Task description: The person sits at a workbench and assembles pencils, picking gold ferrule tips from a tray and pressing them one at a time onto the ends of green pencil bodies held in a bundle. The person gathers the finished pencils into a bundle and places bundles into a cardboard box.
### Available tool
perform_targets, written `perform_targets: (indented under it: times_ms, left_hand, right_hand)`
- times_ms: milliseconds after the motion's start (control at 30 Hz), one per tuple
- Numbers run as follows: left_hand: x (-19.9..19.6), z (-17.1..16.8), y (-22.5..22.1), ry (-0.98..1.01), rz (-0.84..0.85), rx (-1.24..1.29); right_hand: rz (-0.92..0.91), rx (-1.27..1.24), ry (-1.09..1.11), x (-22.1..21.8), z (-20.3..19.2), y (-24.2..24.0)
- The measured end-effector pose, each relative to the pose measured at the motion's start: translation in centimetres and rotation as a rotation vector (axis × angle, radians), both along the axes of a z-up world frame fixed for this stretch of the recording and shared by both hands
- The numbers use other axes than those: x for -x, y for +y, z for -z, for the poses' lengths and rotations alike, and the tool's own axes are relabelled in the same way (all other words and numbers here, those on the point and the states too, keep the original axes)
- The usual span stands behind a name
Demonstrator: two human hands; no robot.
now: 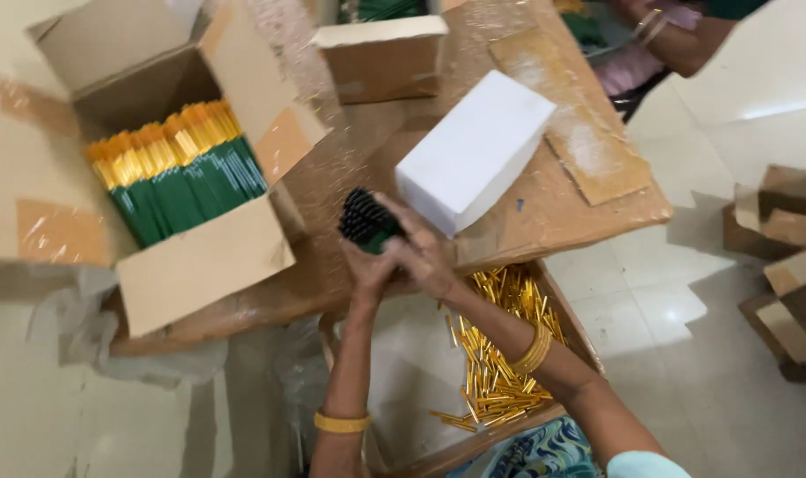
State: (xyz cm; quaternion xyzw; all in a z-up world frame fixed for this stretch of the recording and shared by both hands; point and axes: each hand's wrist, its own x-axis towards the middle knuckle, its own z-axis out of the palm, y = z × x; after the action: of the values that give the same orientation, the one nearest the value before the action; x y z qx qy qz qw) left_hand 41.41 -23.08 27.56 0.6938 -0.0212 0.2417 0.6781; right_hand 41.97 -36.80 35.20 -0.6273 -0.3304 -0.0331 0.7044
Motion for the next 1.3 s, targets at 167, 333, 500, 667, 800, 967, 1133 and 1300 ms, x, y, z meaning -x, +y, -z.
perform_targets:
  times_ms: [167, 333, 500, 667, 800, 967, 1133, 1300]
  left_hand:
    - [2.4, -4.2, -2.5, -0.073, -0.15, -0.067]
    - [1.9, -5.2, -3.9, 0.094, -0.345, -0.196]
    - [-0.2, -0.7, -1.2, -0.06, -0.366, -0.421]
    - [0.2, 1.2, 1.0, -0.156, -0.128, -0.531]
    - [-0.2, 3.0, 1.8, 0.014, 0.128, -0.273]
    - [1.1, 5.3, 2.2, 0.066, 0.108, -0.348]
    - [0.3, 2.0, 1.1, -0.04, 0.132, -0.301]
    - [0.0, 5.6, 3.6, 0.15, 0.296, -0.316]
  right_hand:
    - [0.113, 0.186, -0.22, 0.3, -4.2, 1.5]
    - [0.21, 0.241, -0.108, -0.9, -4.6, 1.9]
    - [-0.073, 0.035, 0.006, -2.4, -4.3, 0.9]
    - [-0.446, -0.018, 0.031, -4.2, -3.4, 0.4]
    - [-0.482, 0.016, -0.038, -4.5, -3.6, 0.2]
    - [-0.506, -0.065, -0.024, -3.3, -6.0, -0.6]
    - [-0.525, -0.002, -0.089, -3.8, -6.5, -0.4]
    - [-0.664, 0.063, -0.253, -6.8, -5.3, 0.6]
